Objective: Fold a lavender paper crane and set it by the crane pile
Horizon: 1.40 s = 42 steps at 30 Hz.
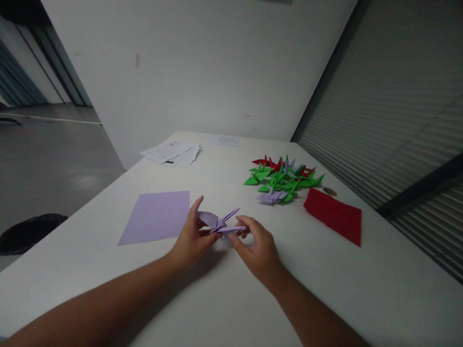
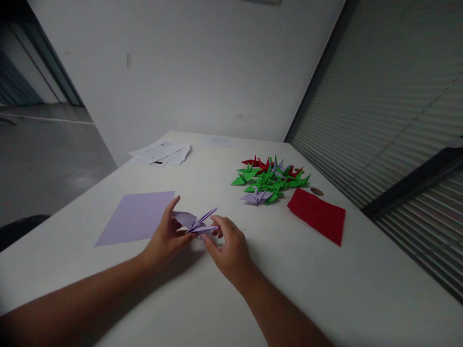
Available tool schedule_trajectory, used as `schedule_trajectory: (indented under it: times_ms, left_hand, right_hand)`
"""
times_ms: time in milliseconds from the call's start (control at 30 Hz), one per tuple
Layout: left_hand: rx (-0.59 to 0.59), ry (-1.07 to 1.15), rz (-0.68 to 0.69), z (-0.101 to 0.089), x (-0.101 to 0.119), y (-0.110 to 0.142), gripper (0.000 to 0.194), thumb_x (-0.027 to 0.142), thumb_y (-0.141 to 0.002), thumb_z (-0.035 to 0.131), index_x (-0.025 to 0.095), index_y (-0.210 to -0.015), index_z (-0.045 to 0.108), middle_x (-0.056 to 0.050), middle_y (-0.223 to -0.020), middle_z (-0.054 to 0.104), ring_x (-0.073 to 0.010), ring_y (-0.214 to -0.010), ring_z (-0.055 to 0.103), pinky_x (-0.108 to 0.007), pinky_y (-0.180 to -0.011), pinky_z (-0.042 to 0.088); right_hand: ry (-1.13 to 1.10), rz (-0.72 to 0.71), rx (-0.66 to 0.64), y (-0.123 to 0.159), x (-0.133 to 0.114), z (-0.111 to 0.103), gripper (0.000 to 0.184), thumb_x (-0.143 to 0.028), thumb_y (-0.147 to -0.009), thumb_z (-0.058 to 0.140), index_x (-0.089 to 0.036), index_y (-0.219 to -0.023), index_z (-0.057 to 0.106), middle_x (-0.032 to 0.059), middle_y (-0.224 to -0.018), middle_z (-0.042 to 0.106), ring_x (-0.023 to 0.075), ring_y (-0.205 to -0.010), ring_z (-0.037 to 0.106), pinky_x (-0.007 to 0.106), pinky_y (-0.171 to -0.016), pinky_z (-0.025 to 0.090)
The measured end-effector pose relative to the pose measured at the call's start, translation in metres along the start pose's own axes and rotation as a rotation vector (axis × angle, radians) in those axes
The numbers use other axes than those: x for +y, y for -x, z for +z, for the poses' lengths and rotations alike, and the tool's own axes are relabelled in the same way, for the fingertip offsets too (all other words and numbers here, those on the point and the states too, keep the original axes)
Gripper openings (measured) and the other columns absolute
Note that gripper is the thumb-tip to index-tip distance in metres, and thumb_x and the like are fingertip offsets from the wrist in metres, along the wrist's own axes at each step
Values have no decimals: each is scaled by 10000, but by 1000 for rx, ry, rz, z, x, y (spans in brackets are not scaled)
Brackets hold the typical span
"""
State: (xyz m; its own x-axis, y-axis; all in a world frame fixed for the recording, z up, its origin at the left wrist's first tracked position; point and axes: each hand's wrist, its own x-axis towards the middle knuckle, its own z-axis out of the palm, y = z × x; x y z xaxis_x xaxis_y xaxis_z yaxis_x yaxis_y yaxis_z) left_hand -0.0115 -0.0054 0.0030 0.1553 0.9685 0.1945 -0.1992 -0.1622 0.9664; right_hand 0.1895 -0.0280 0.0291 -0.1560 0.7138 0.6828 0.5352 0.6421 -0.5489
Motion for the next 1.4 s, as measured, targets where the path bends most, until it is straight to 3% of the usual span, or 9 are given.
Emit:
schedule_trajectory:
  times_ms: [133,233,300,433,533,667,867,1100,1400]
  left_hand:
    - [-3,-40,74,-1,-2,-1,1057,223,-724,889,368,-1568,270,-62,-1207,608,-189,-969,678,-354,-865,572]
    - [-31,35,80,-1,-2,-2,1176,197,-667,925,426,-1578,219,-74,-1333,557,-193,-994,686,-388,-924,553]
    - [-46,141,73,0,0,-2,1152,207,-683,917,447,-1571,224,-74,-1378,548,-209,-1042,685,-431,-988,524]
    - [77,318,-50,0,6,-4,554,299,-856,754,311,-1375,560,-87,-1308,641,-239,-1126,657,-430,-991,514]
    - [111,350,-208,-1,7,-8,368,227,-783,777,218,-1145,707,-77,-1125,717,-210,-984,683,-347,-864,546]
    - [19,340,-298,-3,4,-11,405,145,-678,854,187,-1064,740,-49,-929,739,-148,-811,674,-254,-751,521]
    - [8,383,-366,-3,4,-11,516,114,-601,916,193,-1068,711,-20,-882,728,-117,-699,660,-220,-650,496]
    - [-22,412,-416,3,13,-10,444,89,-575,941,160,-953,721,-44,-864,758,-132,-700,679,-225,-646,508]
    - [-32,403,-399,5,16,-10,391,117,-538,959,146,-858,736,-35,-813,759,-115,-646,655,-205,-608,486]
  right_hand:
    - [-30,-41,-30,-5,-4,0,116,-141,-930,645,-214,-1019,651,46,-889,710,197,-805,683,315,-730,560]
    - [-22,-43,-12,-6,-3,-2,129,-101,-923,624,-213,-977,661,43,-862,710,199,-806,686,313,-731,557]
    - [-13,-27,2,-6,0,-2,150,-84,-911,621,-212,-976,664,45,-869,712,202,-813,690,314,-736,560]
    - [-26,-24,17,-4,5,-3,177,-61,-907,607,-214,-973,669,49,-877,713,197,-815,688,314,-738,564]
    - [-32,-49,10,-4,6,-3,201,-46,-909,594,-215,-977,680,55,-885,719,204,-849,692,330,-766,570]
    - [-35,-77,17,-4,6,-5,231,-30,-905,587,-212,-997,694,64,-909,727,202,-879,700,334,-795,583]
    - [-31,-132,24,-4,5,-7,254,-30,-904,568,-218,-1013,700,65,-915,732,202,-880,707,337,-794,596]
    - [25,-172,-4,-3,5,-9,235,-41,-883,600,-224,-981,710,59,-877,703,201,-816,687,328,-724,589]
    - [82,-202,13,-2,7,-10,241,-49,-909,603,-211,-1054,707,75,-902,721,211,-843,700,350,-756,604]
